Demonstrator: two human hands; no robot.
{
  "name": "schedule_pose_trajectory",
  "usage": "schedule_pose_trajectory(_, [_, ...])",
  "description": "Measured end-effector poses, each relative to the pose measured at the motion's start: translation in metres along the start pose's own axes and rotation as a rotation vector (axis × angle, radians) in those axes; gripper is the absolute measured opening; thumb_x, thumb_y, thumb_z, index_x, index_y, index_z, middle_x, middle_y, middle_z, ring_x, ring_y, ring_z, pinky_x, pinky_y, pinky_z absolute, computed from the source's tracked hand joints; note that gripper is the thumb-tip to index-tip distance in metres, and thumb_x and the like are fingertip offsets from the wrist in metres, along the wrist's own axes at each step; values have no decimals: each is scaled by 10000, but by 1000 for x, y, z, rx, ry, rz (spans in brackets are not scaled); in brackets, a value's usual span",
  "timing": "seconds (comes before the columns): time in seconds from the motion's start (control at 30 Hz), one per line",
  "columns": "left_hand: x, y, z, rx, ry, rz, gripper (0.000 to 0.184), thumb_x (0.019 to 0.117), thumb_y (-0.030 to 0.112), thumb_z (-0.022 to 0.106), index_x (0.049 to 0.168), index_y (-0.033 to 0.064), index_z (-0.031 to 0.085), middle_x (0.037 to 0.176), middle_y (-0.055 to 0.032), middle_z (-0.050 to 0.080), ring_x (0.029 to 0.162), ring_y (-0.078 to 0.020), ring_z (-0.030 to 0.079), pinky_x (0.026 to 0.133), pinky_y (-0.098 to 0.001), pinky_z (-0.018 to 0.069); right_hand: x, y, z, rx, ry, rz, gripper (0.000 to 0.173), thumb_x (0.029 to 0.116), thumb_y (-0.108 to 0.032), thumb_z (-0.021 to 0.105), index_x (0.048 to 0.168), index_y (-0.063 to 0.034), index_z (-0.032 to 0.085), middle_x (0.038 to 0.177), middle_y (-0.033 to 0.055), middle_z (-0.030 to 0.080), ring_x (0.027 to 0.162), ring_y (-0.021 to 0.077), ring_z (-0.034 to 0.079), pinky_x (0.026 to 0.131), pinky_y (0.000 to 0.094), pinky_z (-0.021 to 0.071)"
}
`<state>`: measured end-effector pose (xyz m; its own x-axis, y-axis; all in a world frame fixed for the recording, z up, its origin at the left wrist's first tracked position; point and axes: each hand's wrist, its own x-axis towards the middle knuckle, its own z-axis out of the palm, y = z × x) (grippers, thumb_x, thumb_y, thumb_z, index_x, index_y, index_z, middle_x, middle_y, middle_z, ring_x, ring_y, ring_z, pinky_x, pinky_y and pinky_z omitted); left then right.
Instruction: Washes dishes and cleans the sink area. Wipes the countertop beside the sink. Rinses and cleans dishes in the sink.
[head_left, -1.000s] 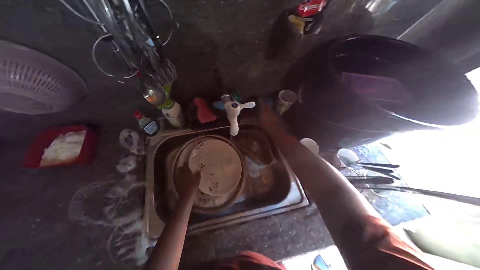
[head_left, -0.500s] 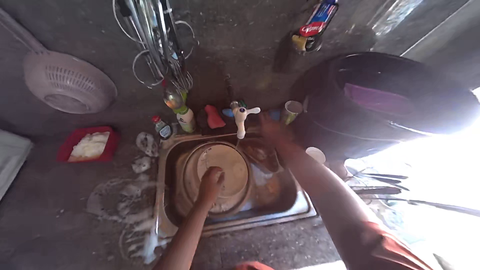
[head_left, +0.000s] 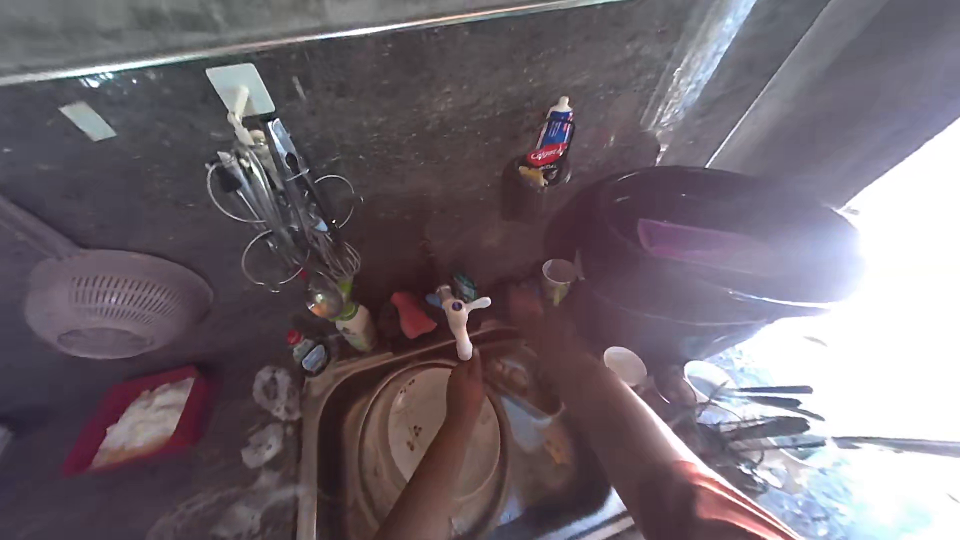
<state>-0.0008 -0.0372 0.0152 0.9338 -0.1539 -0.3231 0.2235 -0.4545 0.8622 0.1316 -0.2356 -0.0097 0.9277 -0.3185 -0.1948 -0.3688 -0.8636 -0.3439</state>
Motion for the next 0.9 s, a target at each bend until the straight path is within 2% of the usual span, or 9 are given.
schedule_pose_trajectory(0.13, [-4, -18, -11, -289, -120, -124, 570, 1124, 411, 341, 1280, -68, 607, 1286, -266, 614, 1206, -389, 591, 983, -586, 486, -54, -5, -26, 504, 315, 130, 512, 1006, -228, 621, 1431, 13, 472, 1336, 250, 607, 1163, 383, 652, 990, 531, 527])
schedule_pose_trajectory(0.3, [-20, -13, 5, -727, -261, -222, 677, 1093, 575, 196, 1584, 127, 323, 1560, -189, 444, 1381, -405, 488, 1032, -665, 443, -171, -9, -34, 787, 373, 76, 414, 947, -173, 642, 1302, 19, 546, 1060, 227, 669, 946, 348, 669, 819, 541, 539])
schedule_pose_trajectory(0.37, [-25, -9, 13, -894, -300, -192, 673, 1087, 581, 166, 1531, 133, 402, 1437, -171, 559, 1272, -353, 578, 977, -604, 506, -195, -13, -32, 790, 141, -65, 328, 970, -205, 602, 1209, 17, 627, 983, 176, 682, 879, 264, 671, 806, 478, 559])
schedule_pose_trajectory(0.43, [-30, -6, 19, -1094, -189, -117, 505, 1126, 416, 174, 1252, 97, 543, 998, -80, 688, 886, -181, 682, 756, -377, 588, -199, -30, -27, 539, -124, -234, 394, 1047, -320, 510, 1206, -4, 685, 1092, 188, 705, 1053, 297, 667, 983, 510, 499])
schedule_pose_trajectory(0.47, [-29, -8, 19, -1224, -138, -62, 455, 1130, 354, 180, 1195, 93, 548, 931, -51, 681, 832, -136, 675, 738, -329, 586, -194, -40, -20, 392, -177, -328, 446, 1068, -360, 460, 1231, -12, 688, 1199, 196, 689, 1190, 328, 618, 1095, 522, 415])
schedule_pose_trajectory(0.53, [-27, -12, 12, -1341, -51, 26, 409, 1135, 280, 211, 1313, 63, 509, 1076, -74, 637, 952, -136, 625, 852, -335, 543, -178, -57, 0, 245, -159, -461, 455, 1069, -335, 445, 1294, -6, 665, 1385, 221, 593, 1347, 366, 514, 1173, 510, 353])
schedule_pose_trajectory(0.63, [-22, -21, -7, -1076, 37, -13, 426, 1143, 237, 235, 1413, -11, 451, 1238, -173, 606, 1058, -208, 610, 911, -391, 534, -157, -74, 18, 425, -207, -463, 437, 1074, -246, 461, 1453, -39, 523, 1473, 219, 521, 1347, 341, 532, 1133, 488, 428])
schedule_pose_trajectory(0.77, [-105, 46, -60, -615, 22, -245, 429, 1145, 182, 246, 1385, -63, 504, 1279, -217, 609, 1090, -257, 615, 974, -413, 498, -181, -73, 6, 560, -167, -358, 395, 1090, -305, 474, 1270, 1, 648, 1147, 221, 687, 1066, 321, 661, 962, 517, 506])
schedule_pose_trajectory(0.9, [-168, 17, -91, -361, -213, -68, 460, 1119, 262, 407, 1480, -18, 456, 1439, -214, 547, 1275, -244, 572, 1095, -398, 451, -236, -43, -8, 571, -2, -421, 339, 1085, -177, 464, 1252, 63, 635, 1187, 249, 673, 1101, 330, 660, 998, 510, 512])
